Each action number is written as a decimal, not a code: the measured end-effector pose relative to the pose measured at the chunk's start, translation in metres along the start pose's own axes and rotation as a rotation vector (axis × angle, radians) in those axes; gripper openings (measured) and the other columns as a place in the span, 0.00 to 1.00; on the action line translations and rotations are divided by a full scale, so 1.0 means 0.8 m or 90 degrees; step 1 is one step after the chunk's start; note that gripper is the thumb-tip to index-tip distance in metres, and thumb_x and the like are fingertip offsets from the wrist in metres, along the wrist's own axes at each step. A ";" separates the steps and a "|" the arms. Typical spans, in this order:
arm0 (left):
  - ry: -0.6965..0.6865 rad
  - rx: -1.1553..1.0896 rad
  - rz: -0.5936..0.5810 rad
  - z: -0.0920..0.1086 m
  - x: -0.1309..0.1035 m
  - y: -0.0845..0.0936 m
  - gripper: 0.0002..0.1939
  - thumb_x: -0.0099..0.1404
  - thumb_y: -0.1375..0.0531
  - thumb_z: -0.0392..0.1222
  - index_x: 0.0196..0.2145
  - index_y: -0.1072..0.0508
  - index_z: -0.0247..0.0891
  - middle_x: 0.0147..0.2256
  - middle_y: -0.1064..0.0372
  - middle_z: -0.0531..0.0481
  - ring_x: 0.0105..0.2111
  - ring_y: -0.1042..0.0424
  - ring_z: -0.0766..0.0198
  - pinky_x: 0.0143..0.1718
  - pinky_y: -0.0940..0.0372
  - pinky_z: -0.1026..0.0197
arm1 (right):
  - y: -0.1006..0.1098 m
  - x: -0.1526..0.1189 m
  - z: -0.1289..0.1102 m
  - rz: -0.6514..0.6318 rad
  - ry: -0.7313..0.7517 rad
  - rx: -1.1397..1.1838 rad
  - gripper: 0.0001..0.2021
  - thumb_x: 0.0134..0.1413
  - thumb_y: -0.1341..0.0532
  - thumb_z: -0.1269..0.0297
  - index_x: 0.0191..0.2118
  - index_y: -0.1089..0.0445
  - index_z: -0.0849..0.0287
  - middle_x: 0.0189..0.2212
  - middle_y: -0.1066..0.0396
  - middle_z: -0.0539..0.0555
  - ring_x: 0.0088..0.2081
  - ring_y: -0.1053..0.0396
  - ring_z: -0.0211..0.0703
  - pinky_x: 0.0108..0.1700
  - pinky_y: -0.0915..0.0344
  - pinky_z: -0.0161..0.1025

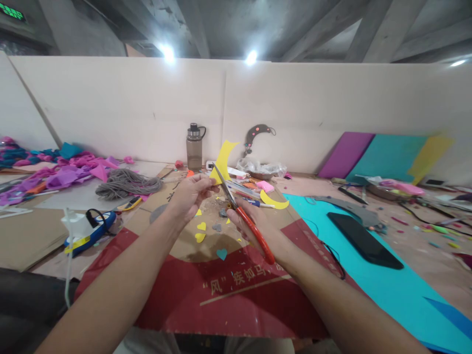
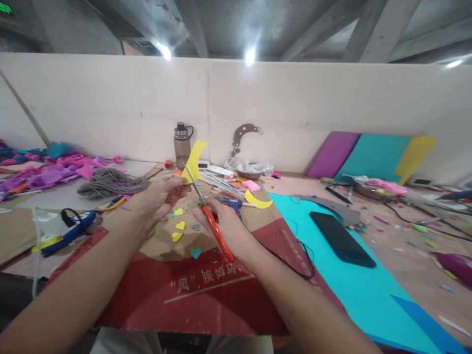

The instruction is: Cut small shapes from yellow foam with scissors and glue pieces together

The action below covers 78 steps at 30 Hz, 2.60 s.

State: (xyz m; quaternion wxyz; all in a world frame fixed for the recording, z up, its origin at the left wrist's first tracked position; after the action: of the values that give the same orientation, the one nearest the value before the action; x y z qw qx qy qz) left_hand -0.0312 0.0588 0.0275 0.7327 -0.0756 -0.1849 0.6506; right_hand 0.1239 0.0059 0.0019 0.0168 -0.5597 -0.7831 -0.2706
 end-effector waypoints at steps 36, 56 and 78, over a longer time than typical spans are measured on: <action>-0.008 -0.013 -0.011 -0.001 0.001 -0.001 0.09 0.44 0.32 0.35 0.21 0.28 0.32 0.22 0.31 0.52 0.22 0.32 0.72 0.25 0.41 0.69 | -0.002 0.000 0.000 -0.022 -0.014 0.013 0.13 0.58 0.44 0.51 0.33 0.40 0.56 0.21 0.47 0.44 0.23 0.46 0.33 0.25 0.48 0.32; 0.009 -0.022 -0.012 0.000 -0.001 -0.002 0.10 0.43 0.31 0.37 0.22 0.29 0.31 0.22 0.30 0.51 0.23 0.31 0.72 0.25 0.40 0.69 | -0.005 -0.003 0.005 0.001 -0.054 0.075 0.14 0.56 0.42 0.50 0.32 0.39 0.56 0.19 0.50 0.43 0.21 0.49 0.33 0.23 0.50 0.32; 0.015 -0.023 -0.004 -0.004 0.002 0.002 0.09 0.44 0.31 0.37 0.23 0.27 0.32 0.22 0.29 0.51 0.22 0.31 0.71 0.24 0.41 0.69 | -0.009 -0.002 0.008 0.002 -0.049 0.073 0.15 0.55 0.42 0.50 0.36 0.35 0.58 0.20 0.49 0.44 0.20 0.51 0.32 0.21 0.51 0.31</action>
State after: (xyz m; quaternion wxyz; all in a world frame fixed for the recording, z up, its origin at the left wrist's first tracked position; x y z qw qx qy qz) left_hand -0.0312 0.0610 0.0247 0.7352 -0.0960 -0.1885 0.6440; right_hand 0.1197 0.0053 -0.0071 0.0190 -0.5688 -0.7966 -0.2036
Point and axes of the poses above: each hand's wrist, its own x-axis towards the middle knuckle, its own y-axis out of the back of the hand, z = x × y, the point moved 5 cm from there along x, towards the middle knuckle
